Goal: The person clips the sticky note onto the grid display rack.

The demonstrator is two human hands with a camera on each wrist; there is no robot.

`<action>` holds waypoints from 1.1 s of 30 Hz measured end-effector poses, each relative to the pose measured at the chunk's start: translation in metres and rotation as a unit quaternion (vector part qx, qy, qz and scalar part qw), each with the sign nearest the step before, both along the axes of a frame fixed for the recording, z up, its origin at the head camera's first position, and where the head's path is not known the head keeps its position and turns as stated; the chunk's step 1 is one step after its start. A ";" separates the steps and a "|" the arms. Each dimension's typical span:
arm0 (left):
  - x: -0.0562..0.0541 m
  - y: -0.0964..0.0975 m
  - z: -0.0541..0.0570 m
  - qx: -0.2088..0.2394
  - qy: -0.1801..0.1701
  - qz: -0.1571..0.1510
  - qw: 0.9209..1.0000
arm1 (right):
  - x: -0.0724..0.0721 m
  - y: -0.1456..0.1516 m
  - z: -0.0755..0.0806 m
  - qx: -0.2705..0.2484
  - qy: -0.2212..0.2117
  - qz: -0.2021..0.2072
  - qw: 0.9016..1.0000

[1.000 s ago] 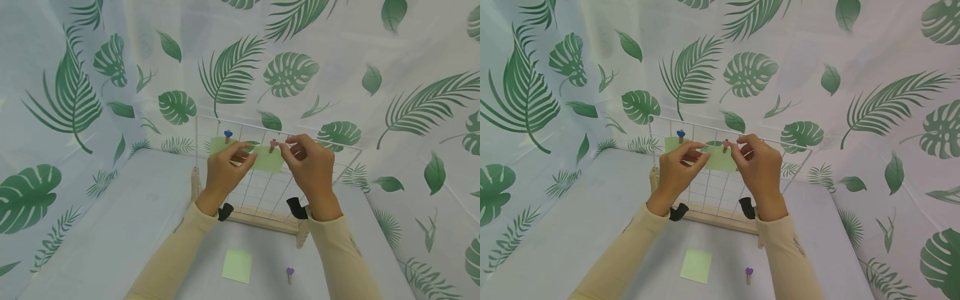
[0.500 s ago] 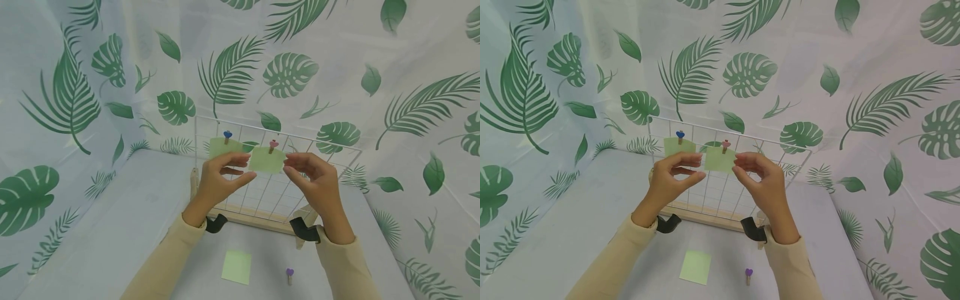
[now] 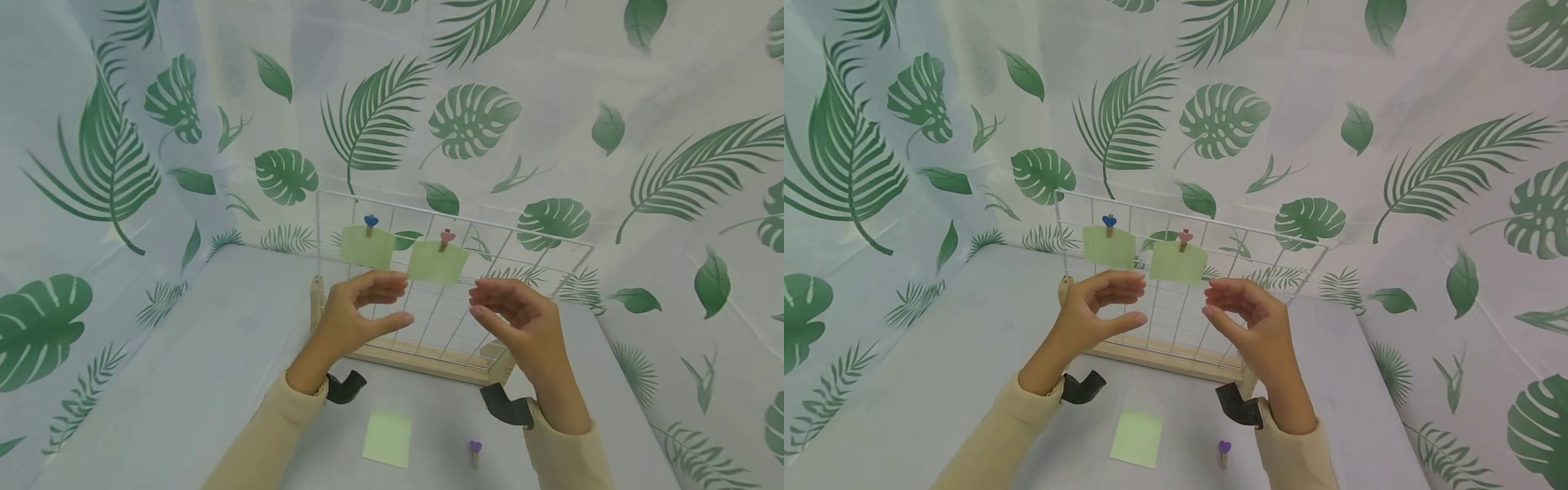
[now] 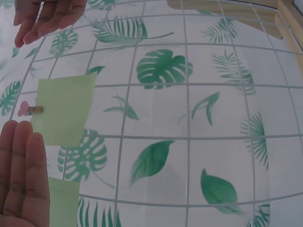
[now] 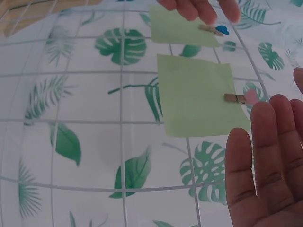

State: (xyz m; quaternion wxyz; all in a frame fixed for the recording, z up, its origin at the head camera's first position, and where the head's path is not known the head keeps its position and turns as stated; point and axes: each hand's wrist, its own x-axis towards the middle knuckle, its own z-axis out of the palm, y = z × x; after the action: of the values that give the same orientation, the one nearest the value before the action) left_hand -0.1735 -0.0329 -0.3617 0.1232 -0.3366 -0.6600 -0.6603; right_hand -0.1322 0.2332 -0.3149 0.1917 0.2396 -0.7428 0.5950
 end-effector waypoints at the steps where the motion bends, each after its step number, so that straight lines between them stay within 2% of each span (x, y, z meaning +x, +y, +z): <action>1: 0.002 0.000 -0.001 -0.004 -0.004 0.002 1.000 | 0.001 0.001 -0.002 -0.005 -0.003 0.003 1.000; 7: 0.010 -0.002 -0.007 -0.017 -0.020 0.004 1.000 | 0.007 0.005 -0.014 -0.021 -0.010 0.015 1.000; 14: 0.014 -0.001 -0.016 -0.014 -0.036 -0.005 0.999 | 0.013 0.010 -0.028 -0.018 -0.013 0.012 1.000; 20: 0.016 -0.001 -0.025 -0.020 -0.037 -0.004 0.999 | 0.018 0.012 -0.038 -0.018 -0.021 0.014 1.000; 27: 0.019 -0.003 -0.038 -0.018 -0.037 0.000 0.999 | 0.024 0.014 -0.051 -0.021 -0.035 0.011 0.999; 33: 0.023 -0.004 -0.051 -0.025 -0.045 -0.011 0.999 | 0.030 0.018 -0.065 -0.021 -0.042 0.011 0.999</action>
State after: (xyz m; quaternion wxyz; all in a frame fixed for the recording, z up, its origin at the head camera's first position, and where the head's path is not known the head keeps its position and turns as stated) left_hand -0.1508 -0.0373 -0.4129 0.0781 -0.3171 -0.6771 -0.6595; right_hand -0.1026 0.2515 -0.3797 0.1584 0.2184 -0.7347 0.6225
